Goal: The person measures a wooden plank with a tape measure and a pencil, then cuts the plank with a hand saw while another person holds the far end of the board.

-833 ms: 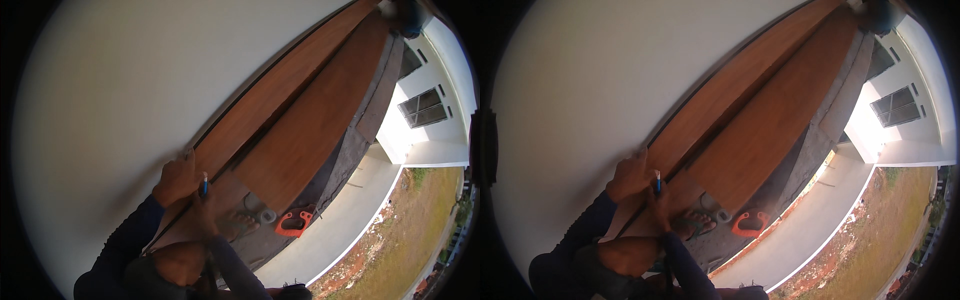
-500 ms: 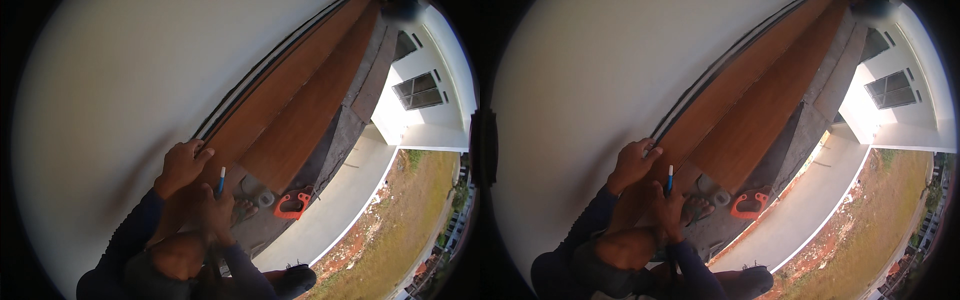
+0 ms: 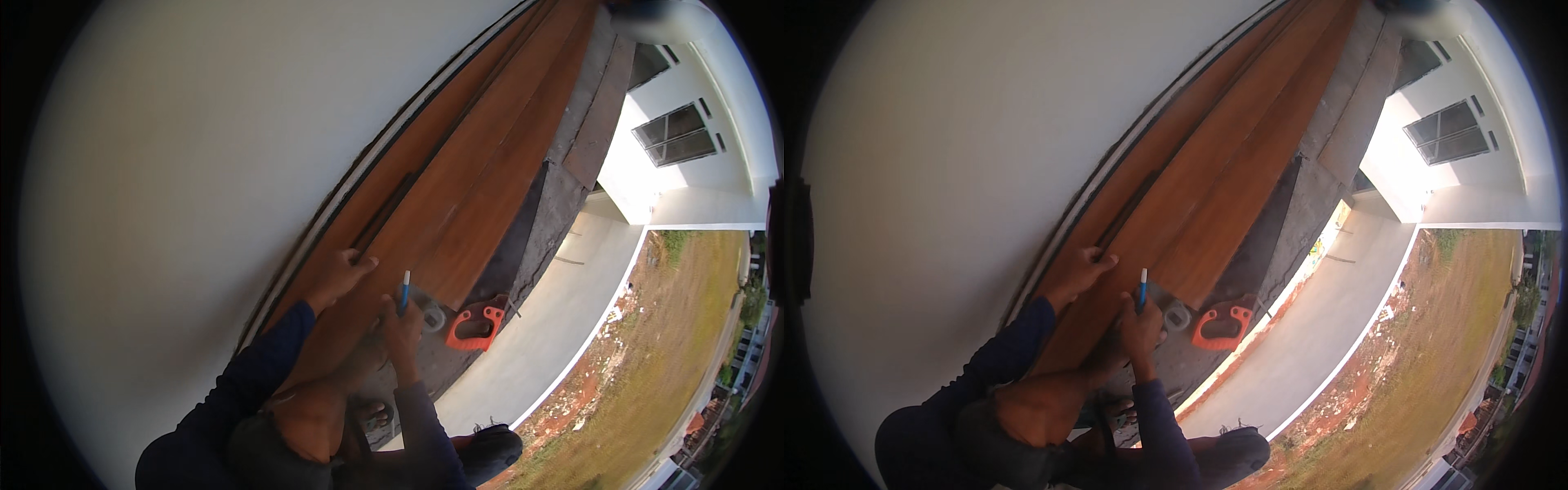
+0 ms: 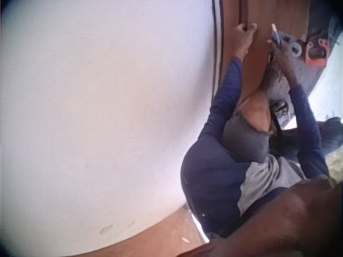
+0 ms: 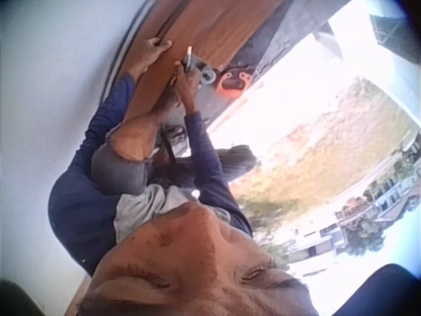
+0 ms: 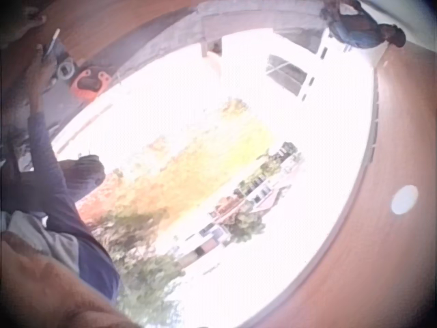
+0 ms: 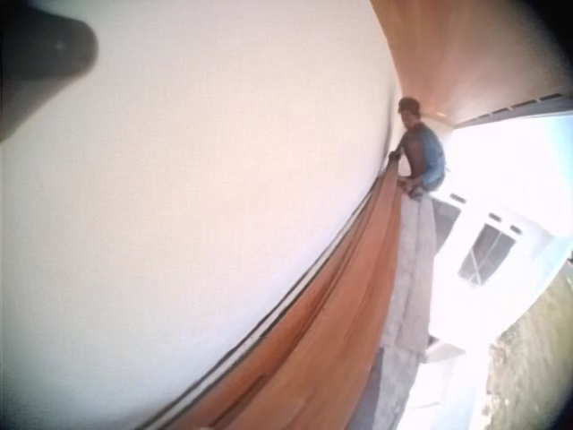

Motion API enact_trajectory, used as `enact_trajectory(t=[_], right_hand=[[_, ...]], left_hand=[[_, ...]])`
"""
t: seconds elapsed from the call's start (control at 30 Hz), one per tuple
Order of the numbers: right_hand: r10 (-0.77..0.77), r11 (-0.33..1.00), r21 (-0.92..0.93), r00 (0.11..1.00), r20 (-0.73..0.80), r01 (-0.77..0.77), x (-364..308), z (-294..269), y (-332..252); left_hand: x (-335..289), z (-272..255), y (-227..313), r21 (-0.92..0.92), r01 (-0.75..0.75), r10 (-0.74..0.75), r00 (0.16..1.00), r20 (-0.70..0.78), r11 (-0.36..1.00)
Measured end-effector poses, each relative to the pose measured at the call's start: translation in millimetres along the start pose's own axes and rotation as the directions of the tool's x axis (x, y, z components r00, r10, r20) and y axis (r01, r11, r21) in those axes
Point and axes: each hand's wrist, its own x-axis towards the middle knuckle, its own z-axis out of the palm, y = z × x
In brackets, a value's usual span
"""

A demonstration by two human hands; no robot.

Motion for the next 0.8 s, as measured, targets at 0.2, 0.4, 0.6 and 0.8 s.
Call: enact_trajectory(t=[0.2,0.4,0.6,0.8], right_hand=[[-0.031,1.0,-0.003,0.998,-0.054,0.031,-7.6,-2.5,11.0],[0.001,0.997,0.083,0.991,-0.131,0.01,-13.6,-15.4,26.4],[0.01,0.999,-0.04,0.992,-0.126,-0.015,-17.0,-24.1,28.6],[-0.039,0.989,-0.148,0.995,-0.089,0.025,-19.4,-8.4,39.0]], left_hand=[[-0.2,-1.2,14.7,-0.053,0.066,-0.062,0.995,0.072,0.996],[-2.5,3.6,15.5,-0.074,0.01,-0.01,1.0,0.006,0.997],[-2.1,2.6,19.0,-0.132,-0.055,0.06,0.998,0.028,0.99],[-21.0,-3.0,50.9,-0.078,-0.048,0.052,0.998,0.047,0.996]])
